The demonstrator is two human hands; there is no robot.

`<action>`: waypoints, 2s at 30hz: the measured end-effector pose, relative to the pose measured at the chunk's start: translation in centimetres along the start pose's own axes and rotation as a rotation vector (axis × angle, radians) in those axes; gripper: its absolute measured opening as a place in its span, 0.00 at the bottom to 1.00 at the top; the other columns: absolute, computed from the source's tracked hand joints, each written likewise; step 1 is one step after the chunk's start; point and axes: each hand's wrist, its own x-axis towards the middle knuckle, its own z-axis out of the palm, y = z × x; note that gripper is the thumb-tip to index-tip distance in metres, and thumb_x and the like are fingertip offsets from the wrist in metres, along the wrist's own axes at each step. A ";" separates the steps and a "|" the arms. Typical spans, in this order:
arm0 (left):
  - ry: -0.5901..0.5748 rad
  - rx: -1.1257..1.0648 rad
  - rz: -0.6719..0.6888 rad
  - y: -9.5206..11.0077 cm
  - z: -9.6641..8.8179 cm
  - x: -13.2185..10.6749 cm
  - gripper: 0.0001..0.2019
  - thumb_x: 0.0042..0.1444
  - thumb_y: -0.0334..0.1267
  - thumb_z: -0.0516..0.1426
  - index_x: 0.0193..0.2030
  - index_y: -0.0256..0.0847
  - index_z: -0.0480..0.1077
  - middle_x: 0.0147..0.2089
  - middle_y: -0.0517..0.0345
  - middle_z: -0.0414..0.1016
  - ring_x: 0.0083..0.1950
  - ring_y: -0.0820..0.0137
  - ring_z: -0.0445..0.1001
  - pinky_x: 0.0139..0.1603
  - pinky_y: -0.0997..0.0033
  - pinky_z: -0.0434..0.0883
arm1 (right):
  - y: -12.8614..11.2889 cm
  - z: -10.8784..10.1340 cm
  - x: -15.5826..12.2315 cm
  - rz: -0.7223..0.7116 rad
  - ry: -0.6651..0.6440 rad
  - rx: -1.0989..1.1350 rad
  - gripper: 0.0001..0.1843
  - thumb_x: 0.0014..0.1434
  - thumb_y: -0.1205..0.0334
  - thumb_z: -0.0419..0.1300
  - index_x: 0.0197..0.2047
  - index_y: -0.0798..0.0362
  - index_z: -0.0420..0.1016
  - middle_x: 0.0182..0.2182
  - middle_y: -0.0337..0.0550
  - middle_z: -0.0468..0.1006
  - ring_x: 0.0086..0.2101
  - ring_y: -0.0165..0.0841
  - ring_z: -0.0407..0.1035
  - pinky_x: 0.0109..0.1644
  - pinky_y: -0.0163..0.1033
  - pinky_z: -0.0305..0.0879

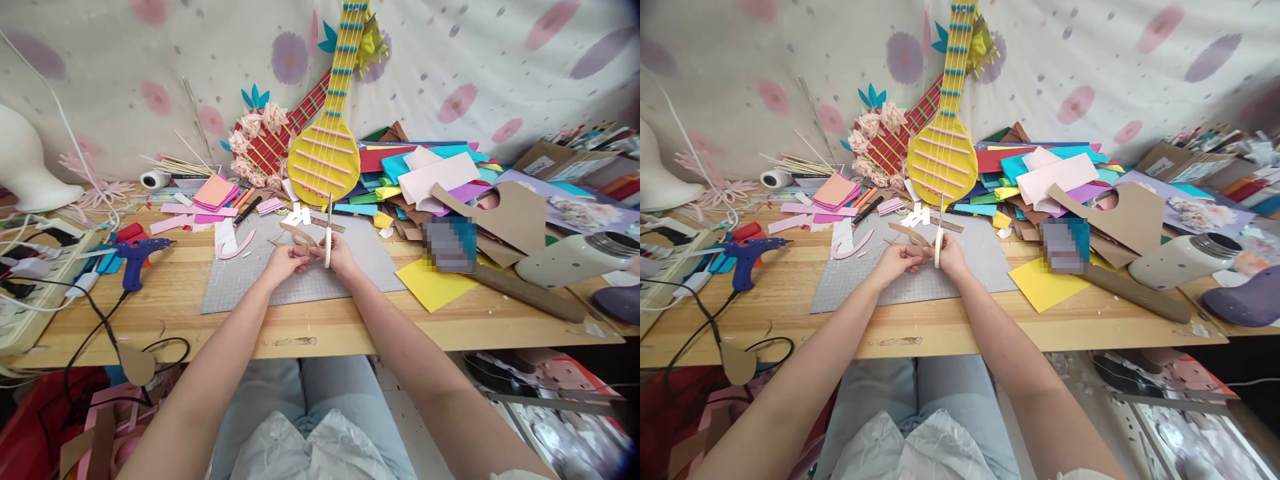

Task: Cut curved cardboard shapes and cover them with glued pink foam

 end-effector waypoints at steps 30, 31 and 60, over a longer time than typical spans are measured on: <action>0.038 -0.234 0.145 -0.3 -1.3 -0.5 0.20 0.46 0.43 0.61 0.45 0.37 0.69 0.35 0.52 0.78 0.36 0.67 0.76 0.34 0.68 0.72 | -1.0 0.8 -0.2 -0.003 -0.016 0.419 0.26 0.29 0.54 0.72 0.26 0.50 0.59 0.19 0.35 0.73 0.22 0.33 0.70 0.30 0.41 0.67; -0.008 -0.246 0.128 -0.2 -1.0 -0.7 0.21 0.44 0.43 0.62 0.46 0.37 0.68 0.37 0.51 0.78 0.37 0.66 0.76 0.35 0.68 0.73 | -1.0 0.9 -0.3 -0.011 0.008 0.441 0.26 0.29 0.54 0.72 0.26 0.51 0.59 0.19 0.35 0.73 0.23 0.33 0.71 0.31 0.40 0.67; -0.069 -0.243 -0.002 0.5 -2.1 -0.9 0.12 0.45 0.29 0.61 0.39 0.34 0.71 0.35 0.53 0.79 0.33 0.69 0.78 0.34 0.72 0.75 | -0.7 -0.3 0.3 -0.022 0.006 0.329 0.29 0.28 0.57 0.71 0.29 0.50 0.57 0.19 0.30 0.71 0.22 0.32 0.71 0.30 0.40 0.65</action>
